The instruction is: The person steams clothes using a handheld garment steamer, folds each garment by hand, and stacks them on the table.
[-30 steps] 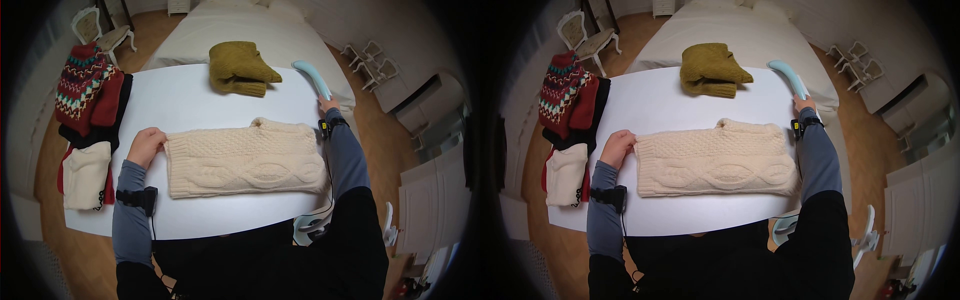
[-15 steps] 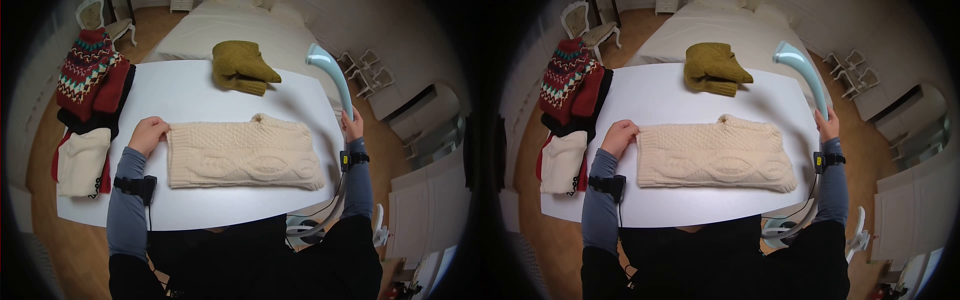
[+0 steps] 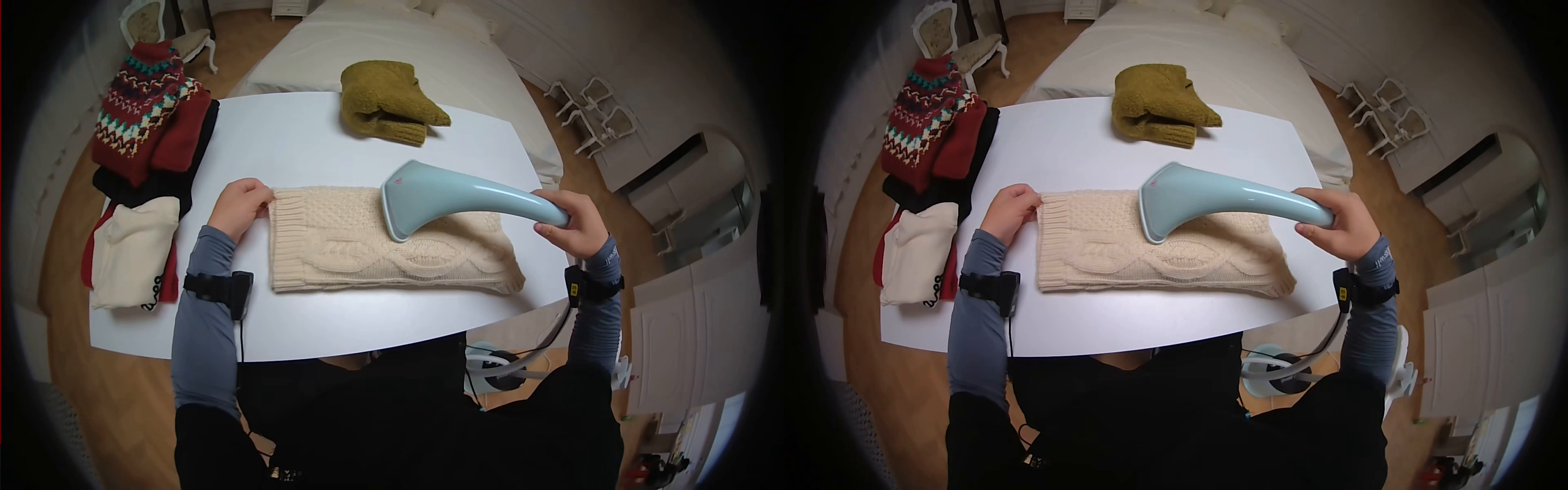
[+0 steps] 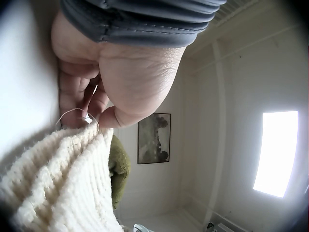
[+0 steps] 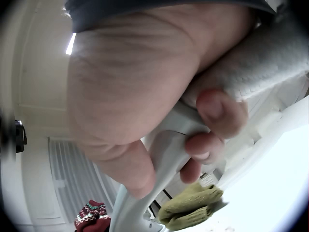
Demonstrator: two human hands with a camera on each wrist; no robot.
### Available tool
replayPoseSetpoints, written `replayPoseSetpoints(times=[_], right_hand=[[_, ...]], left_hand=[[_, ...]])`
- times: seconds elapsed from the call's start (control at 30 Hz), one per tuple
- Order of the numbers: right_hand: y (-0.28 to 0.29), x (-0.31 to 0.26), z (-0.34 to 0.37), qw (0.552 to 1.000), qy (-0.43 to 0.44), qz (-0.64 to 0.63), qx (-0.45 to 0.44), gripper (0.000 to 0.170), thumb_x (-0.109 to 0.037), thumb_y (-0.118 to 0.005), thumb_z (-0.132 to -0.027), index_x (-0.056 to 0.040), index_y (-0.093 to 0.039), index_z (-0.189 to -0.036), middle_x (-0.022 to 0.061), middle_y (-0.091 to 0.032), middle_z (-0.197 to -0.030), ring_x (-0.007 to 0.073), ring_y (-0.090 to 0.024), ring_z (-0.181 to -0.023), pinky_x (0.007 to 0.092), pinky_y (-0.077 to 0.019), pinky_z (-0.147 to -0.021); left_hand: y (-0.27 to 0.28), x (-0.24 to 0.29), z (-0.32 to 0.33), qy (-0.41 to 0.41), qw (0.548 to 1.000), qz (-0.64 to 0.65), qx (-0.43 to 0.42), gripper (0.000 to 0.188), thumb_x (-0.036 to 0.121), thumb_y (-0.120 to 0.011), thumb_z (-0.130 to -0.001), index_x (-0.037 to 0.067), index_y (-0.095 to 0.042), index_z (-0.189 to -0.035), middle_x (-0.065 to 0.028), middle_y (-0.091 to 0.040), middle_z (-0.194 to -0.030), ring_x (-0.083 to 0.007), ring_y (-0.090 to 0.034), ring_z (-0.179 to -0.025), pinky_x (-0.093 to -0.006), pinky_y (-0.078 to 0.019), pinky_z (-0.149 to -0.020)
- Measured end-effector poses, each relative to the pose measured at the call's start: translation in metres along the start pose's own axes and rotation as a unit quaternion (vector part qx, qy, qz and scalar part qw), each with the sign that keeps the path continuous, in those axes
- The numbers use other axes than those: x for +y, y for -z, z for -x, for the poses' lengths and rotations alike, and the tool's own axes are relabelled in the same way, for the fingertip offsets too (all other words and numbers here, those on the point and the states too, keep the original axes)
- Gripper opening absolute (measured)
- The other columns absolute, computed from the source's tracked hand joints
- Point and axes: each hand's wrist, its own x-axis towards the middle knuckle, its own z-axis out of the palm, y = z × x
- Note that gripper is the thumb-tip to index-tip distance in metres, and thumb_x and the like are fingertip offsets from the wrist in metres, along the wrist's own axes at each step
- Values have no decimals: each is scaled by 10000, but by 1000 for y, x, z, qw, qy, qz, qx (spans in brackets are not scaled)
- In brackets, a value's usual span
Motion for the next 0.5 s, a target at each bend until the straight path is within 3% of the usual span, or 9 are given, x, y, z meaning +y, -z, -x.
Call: replayPoseSetpoints(times=[0.13, 0.2, 0.3, 0.5], right_hand=[[-21, -21, -27, 999, 34, 20, -20, 425, -123, -791, -833, 23, -681, -1217, 164, -735, -989, 226, -704, -892, 341, -548, -827], [-35, -32, -42, 991, 114, 68, -37, 446, -110, -796, -804, 30, -679, -1211, 192, -731, -995, 272, -714, -886, 356, -553, -842], [-58, -44, -64, 986, 149, 46, -56, 467, -149, -816, -803, 3, -683, -1224, 203, -732, -1004, 310, -714, -889, 377, -557, -842], [-84, -71, -77, 975, 190, 45, -103, 486, -200, -824, -824, -41, -679, -1260, 177, -725, -955, 314, -693, -837, 399, -551, -790]], left_hand=[[-3, 2, 2, -15, 999, 30, 8, 136, 100, -644, -895, -18, -629, -828, -46, -626, -783, -122, -592, -723, -250, -499, -682], [-3, 1, 1, -16, 999, 31, 4, 134, 100, -646, -896, -17, -629, -832, -49, -629, -796, -125, -599, -733, -251, -510, -695], [-2, 0, 1, -17, 999, 47, -2, 127, 96, -645, -894, -15, -629, -835, -48, -627, -807, -123, -601, -746, -251, -521, -711], [1, -2, -2, -12, 1000, 25, -4, 113, 89, -635, -895, -10, -630, -840, -42, -621, -809, -122, -605, -755, -255, -534, -714]])
